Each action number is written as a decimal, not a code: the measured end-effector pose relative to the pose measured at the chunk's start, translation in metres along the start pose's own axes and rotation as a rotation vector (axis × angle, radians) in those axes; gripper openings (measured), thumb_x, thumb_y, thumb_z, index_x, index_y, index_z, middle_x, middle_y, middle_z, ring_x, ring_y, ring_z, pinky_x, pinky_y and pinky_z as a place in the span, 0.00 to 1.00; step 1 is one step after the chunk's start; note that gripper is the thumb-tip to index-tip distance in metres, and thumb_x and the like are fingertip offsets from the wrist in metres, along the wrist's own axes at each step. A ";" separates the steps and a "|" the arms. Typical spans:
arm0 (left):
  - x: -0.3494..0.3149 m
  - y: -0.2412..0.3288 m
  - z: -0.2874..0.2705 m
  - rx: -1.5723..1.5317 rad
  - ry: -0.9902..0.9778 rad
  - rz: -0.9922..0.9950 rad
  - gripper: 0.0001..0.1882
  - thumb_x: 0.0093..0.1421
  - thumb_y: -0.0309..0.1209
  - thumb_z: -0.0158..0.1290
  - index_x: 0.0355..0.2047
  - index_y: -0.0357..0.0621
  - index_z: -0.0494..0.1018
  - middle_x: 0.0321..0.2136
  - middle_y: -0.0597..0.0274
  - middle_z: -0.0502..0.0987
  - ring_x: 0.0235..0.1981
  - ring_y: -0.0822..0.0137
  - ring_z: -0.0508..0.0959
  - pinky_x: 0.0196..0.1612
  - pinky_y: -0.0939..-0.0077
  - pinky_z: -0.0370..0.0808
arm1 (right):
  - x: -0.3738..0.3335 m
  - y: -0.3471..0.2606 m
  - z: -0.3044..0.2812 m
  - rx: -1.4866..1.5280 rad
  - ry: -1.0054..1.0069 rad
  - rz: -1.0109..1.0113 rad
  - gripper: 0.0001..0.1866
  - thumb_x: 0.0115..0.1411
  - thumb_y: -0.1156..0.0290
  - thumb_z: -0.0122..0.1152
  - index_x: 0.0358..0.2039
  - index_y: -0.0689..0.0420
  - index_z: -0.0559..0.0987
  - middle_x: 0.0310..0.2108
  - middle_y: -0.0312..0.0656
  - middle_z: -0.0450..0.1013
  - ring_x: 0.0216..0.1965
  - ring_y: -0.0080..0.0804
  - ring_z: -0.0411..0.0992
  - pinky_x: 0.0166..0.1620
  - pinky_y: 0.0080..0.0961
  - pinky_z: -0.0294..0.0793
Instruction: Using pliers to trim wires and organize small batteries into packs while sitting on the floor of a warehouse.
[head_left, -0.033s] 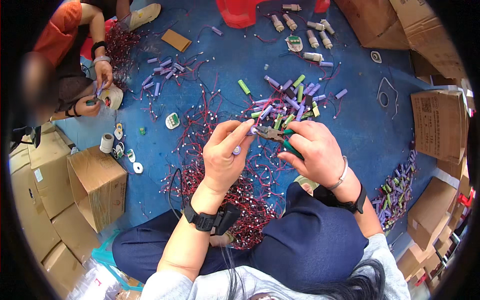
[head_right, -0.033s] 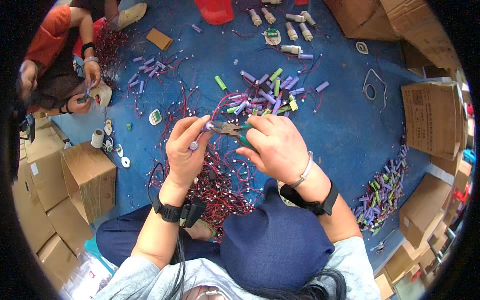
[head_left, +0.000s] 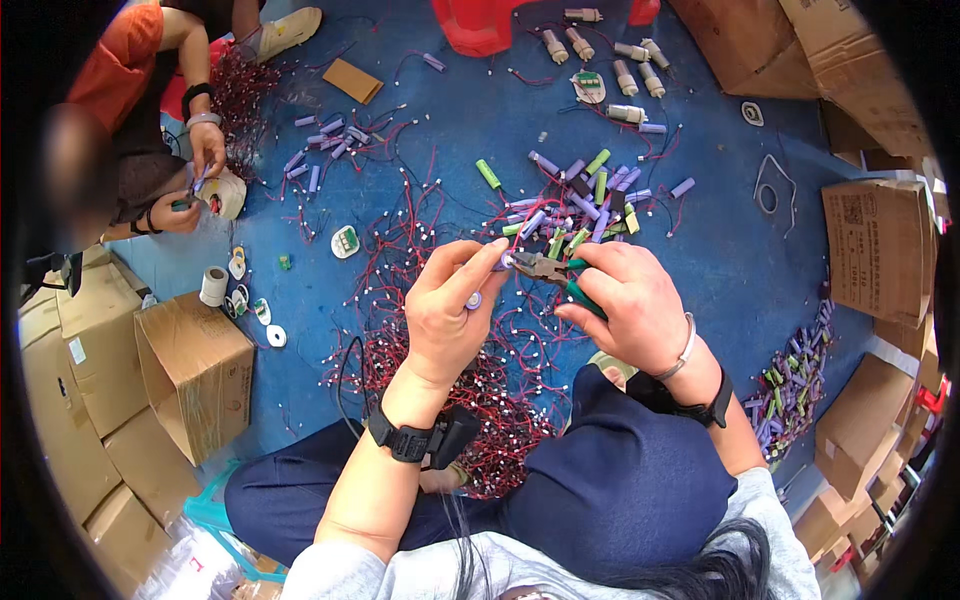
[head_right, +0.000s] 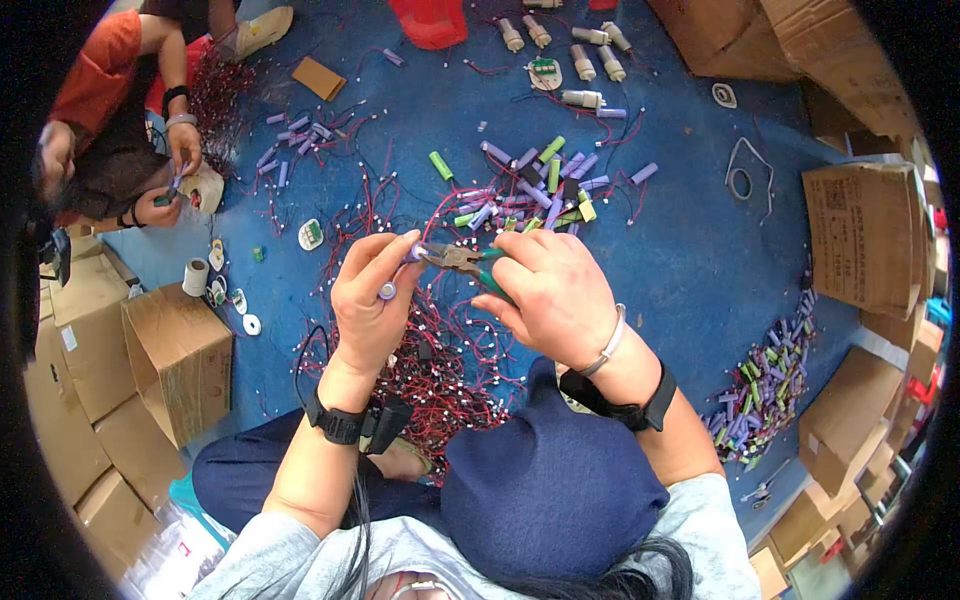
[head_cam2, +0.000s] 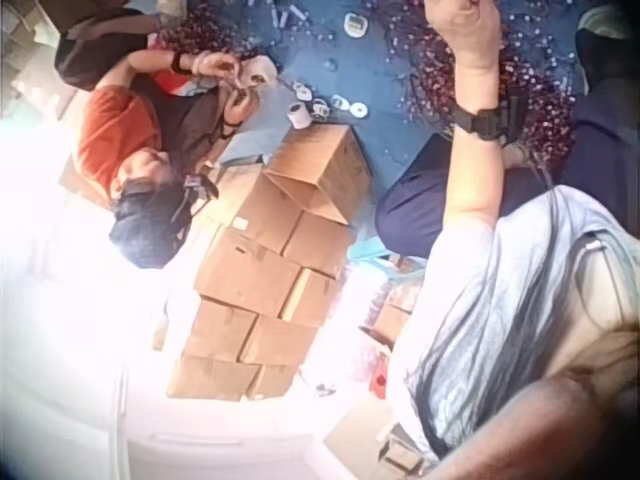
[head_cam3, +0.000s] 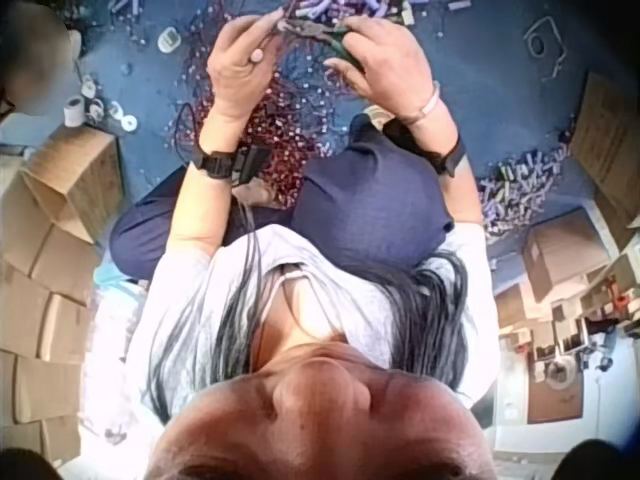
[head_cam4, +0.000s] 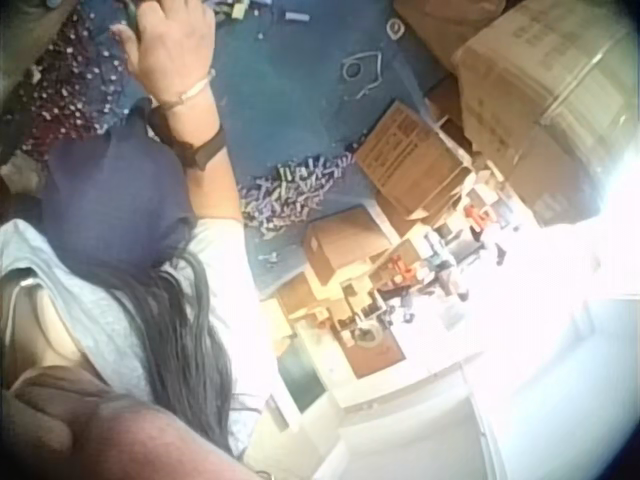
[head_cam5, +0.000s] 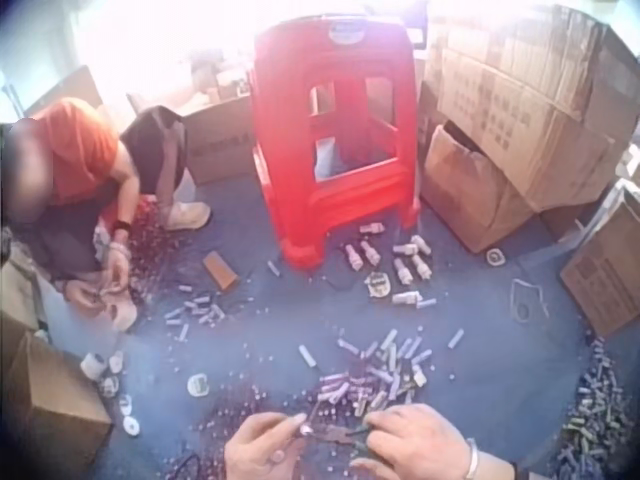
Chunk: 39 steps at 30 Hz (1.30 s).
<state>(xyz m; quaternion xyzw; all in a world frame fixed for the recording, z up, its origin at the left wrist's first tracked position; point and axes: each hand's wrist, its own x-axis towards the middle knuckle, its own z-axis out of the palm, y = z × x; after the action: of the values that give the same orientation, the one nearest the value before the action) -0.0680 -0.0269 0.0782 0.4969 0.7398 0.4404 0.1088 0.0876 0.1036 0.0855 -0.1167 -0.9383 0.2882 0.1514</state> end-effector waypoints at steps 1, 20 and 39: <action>0.000 -0.001 -0.001 0.001 -0.002 0.000 0.18 0.45 0.16 0.57 0.39 0.42 0.74 0.32 0.58 0.73 0.28 0.66 0.74 0.30 0.79 0.71 | 0.000 0.000 0.001 -0.006 -0.003 0.011 0.14 0.41 0.63 0.65 0.22 0.59 0.72 0.37 0.45 0.70 0.36 0.40 0.69 0.39 0.33 0.67; 0.007 0.003 -0.005 0.038 -0.018 0.136 0.19 0.43 0.16 0.58 0.39 0.41 0.74 0.31 0.56 0.73 0.28 0.64 0.74 0.29 0.76 0.71 | 0.001 -0.004 -0.001 -0.053 0.078 -0.024 0.15 0.38 0.65 0.66 0.23 0.58 0.71 0.35 0.44 0.70 0.34 0.38 0.70 0.36 0.31 0.68; -0.005 -0.017 0.055 -0.217 -0.529 -0.955 0.13 0.56 0.35 0.52 0.30 0.35 0.72 0.15 0.69 0.69 0.11 0.78 0.65 0.14 0.82 0.61 | -0.023 0.013 0.026 -0.539 0.244 0.210 0.09 0.43 0.69 0.57 0.16 0.54 0.66 0.25 0.38 0.67 0.25 0.31 0.64 0.26 0.29 0.60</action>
<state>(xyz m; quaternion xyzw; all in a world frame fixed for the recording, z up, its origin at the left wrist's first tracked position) -0.0430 -0.0035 0.0317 0.1859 0.7806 0.2762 0.5291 0.1011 0.0940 0.0529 -0.2828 -0.9386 0.0271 0.1957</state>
